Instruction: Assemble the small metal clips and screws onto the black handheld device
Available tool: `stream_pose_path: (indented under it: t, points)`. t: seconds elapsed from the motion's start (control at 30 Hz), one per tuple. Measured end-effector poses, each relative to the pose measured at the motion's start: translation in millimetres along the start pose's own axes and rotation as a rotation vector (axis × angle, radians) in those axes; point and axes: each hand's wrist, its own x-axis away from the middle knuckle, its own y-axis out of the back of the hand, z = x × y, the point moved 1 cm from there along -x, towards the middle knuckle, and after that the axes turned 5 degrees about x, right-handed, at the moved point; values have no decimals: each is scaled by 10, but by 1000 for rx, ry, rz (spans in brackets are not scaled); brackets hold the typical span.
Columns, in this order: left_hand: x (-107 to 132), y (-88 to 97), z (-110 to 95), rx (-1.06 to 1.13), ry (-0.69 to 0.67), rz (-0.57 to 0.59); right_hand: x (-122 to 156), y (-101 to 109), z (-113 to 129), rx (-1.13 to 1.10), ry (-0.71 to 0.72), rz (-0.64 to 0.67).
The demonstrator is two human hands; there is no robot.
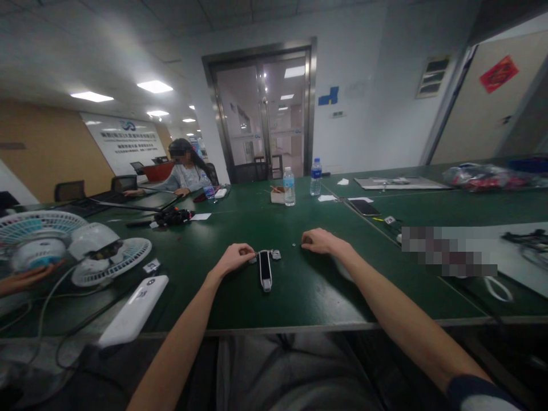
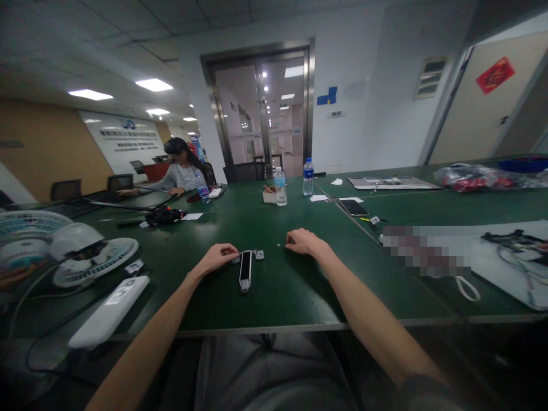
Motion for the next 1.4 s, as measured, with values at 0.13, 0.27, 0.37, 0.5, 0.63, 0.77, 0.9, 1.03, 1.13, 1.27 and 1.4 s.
stream_pose_path:
  t: [0.13,0.27,0.37,0.5,0.63,0.77,0.9,1.03,1.13,1.27,1.4]
  points:
    - [8,-6,-15,9,6,10,-41,-53,20,7,13,38]
    - [16,2,-38,6,11,24,-70,-47,87,5,27,3]
    - [18,10,-47,3,20,33,-57,-36,176,-38,72,-88]
    - [10,14,-51,-2,30,43,-35,-83,383,-160,208,-179]
    - [-2,5,-42,-3,25,49,-61,-235,591,-366,267,-248]
    - [-2,1,-33,-3,8,36,-100,-381,704,-520,228,-273]
    - [11,3,-50,1,4,32,-111,-424,728,-552,211,-277]
    - [16,3,-69,-5,-5,25,-129,-435,718,-594,193,-274]
    - [16,1,-66,3,-13,27,-149,-446,717,-626,185,-280]
    - [24,7,-62,9,-8,30,-159,-442,731,-633,197,-276]
    - [26,10,-60,9,-3,38,-156,-427,743,-600,201,-278]
